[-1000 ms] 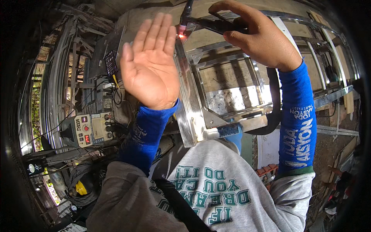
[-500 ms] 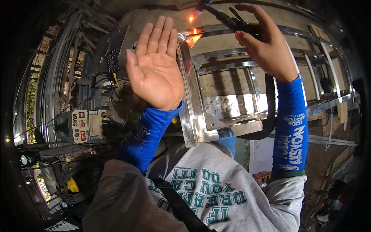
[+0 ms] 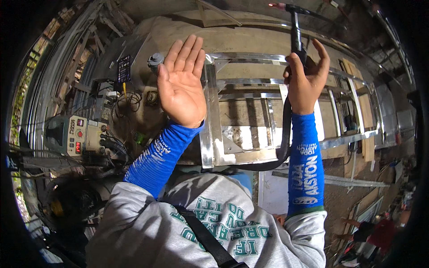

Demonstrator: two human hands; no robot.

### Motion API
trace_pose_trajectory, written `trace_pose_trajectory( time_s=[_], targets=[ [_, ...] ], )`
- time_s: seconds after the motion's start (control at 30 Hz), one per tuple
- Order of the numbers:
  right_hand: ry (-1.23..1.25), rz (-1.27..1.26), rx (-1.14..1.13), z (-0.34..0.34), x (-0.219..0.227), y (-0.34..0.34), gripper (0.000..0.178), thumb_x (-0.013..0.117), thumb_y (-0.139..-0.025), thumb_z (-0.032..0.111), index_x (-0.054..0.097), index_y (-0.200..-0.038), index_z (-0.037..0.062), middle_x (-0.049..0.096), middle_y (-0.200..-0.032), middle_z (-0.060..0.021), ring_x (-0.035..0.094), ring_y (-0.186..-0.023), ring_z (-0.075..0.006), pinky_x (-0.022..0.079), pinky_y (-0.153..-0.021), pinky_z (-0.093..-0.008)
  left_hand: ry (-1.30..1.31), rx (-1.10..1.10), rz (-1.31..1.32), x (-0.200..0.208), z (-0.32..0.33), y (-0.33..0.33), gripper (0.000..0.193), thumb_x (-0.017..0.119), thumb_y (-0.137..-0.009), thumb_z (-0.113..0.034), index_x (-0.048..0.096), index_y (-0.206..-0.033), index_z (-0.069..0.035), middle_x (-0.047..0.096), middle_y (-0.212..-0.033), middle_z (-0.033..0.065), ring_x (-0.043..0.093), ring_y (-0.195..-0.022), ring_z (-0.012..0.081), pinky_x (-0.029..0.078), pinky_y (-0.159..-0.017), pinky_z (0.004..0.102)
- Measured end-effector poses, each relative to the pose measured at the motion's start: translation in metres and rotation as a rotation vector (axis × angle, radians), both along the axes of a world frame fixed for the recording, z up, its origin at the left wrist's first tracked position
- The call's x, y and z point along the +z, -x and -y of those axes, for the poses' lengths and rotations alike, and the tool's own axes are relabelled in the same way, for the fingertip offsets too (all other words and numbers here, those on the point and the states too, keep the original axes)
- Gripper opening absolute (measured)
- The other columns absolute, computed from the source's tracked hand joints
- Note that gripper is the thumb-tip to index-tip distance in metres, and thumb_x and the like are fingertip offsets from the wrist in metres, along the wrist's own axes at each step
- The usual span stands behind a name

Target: The person welds a metal frame using a TIG torch and filler rod. They adjust the welding machine settings, position the frame, and apply welds to multiple joints while feeding filler material.

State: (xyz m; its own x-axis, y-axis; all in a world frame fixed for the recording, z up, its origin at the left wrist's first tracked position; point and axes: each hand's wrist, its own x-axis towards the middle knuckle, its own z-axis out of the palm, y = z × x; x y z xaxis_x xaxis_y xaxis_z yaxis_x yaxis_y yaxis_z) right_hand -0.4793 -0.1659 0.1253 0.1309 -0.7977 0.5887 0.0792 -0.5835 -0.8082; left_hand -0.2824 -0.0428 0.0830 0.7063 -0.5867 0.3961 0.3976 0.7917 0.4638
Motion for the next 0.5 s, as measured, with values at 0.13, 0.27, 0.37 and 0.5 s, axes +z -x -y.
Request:
trace_pose_trajectory(
  time_s=[0.13, 0.27, 0.37, 0.5],
  targets=[
    [-0.141, 0.203, 0.03, -0.027, 0.01, 0.033, 0.066, 0.073, -0.101, 0.004, 0.037, -0.156, 0.0042, 0.072, -0.092, -0.0123, 0.062, -0.062, -0.0113, 0.047, -0.051, -0.0253, 0.008, -0.02, 0.141, -0.026, -0.025, -0.011, 0.057, 0.04, -0.113, -0.039, 0.054, -0.141, 0.009, 0.068, -0.134, 0.0301, 0.069, -0.122, 0.0404, 0.054, -0.107, 0.0507],
    [-0.175, 0.136, -0.086, -0.1, 0.007, 0.079, 0.067, 0.065, -0.104, 0.005, 0.031, -0.162, 0.0045, 0.073, -0.099, -0.0161, 0.062, -0.062, -0.0117, 0.048, -0.052, -0.0262, -0.153, 0.08, 0.672, -0.055, -0.093, -0.02, 0.055, 0.042, -0.111, -0.042, 0.062, -0.13, 0.006, 0.071, -0.119, 0.0282, 0.071, -0.105, 0.0355, 0.057, -0.096, 0.0499],
    [-0.257, 0.054, -0.059, -0.133, -0.006, 0.103, 0.071, 0.069, -0.103, 0.009, 0.032, -0.162, 0.0033, 0.071, -0.099, -0.0165, 0.057, -0.057, -0.0098, 0.044, -0.049, -0.0231, -0.17, 0.032, 0.522, -0.067, -0.103, 0.002, 0.059, 0.04, -0.111, -0.044, 0.059, -0.134, 0.007, 0.068, -0.127, 0.0288, 0.068, -0.113, 0.0343, 0.055, -0.1, 0.0494],
    [-0.455, -0.234, 0.12, -0.146, 0.007, 0.136, 0.074, 0.074, -0.098, 0.008, 0.037, -0.16, 0.0018, 0.073, -0.092, -0.0113, 0.055, -0.058, -0.0061, 0.037, -0.051, -0.019, -0.331, 0.15, 0.4, -0.052, -0.093, 0.03, 0.06, 0.044, -0.112, -0.044, 0.048, -0.147, 0.004, 0.064, -0.137, 0.0262, 0.066, -0.122, 0.0321, 0.049, -0.11, 0.0454]
  ],
)
